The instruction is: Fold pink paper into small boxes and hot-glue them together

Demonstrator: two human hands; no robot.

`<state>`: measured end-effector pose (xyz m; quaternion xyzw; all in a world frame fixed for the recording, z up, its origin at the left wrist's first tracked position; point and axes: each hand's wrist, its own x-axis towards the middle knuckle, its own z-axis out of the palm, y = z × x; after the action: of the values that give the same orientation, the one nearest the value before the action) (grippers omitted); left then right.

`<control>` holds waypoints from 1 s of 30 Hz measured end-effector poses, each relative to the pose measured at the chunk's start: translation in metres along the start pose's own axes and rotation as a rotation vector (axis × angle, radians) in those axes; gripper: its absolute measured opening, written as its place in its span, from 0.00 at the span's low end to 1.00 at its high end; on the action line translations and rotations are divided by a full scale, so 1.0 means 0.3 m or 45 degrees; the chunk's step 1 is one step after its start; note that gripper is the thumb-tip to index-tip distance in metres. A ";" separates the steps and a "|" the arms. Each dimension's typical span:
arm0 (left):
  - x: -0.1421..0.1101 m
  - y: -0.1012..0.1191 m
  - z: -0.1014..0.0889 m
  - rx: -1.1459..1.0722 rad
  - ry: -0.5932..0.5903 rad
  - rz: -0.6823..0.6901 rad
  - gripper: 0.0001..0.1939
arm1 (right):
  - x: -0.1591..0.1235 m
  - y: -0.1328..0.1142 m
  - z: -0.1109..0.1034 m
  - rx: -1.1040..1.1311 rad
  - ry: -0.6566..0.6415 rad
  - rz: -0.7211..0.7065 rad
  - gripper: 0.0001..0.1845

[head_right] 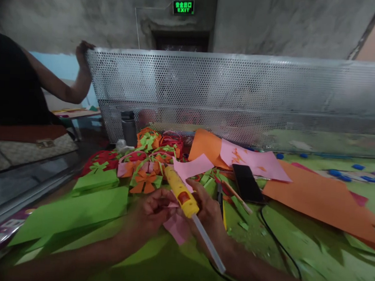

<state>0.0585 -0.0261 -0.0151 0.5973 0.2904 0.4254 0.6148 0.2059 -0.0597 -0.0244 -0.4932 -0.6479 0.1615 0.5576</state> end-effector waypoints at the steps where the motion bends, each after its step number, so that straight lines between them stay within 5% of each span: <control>1: 0.000 -0.006 0.000 -0.014 -0.011 0.001 0.06 | 0.000 -0.003 0.001 -0.005 -0.002 -0.010 0.26; 16: -0.005 0.006 -0.018 -0.072 -0.034 -0.044 0.10 | 0.002 -0.011 0.000 0.362 -0.027 0.053 0.27; 24: 0.013 0.006 -0.027 -0.175 0.129 -0.233 0.13 | 0.009 -0.010 -0.012 0.193 0.056 -0.043 0.26; 30: 0.019 0.044 -0.040 -0.113 0.166 -0.110 0.12 | 0.010 0.029 -0.021 0.219 0.013 -0.024 0.30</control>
<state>0.0484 -0.0162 -0.0027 0.5272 0.3361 0.4490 0.6383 0.2158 -0.0552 -0.0273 -0.4382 -0.6335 0.2087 0.6025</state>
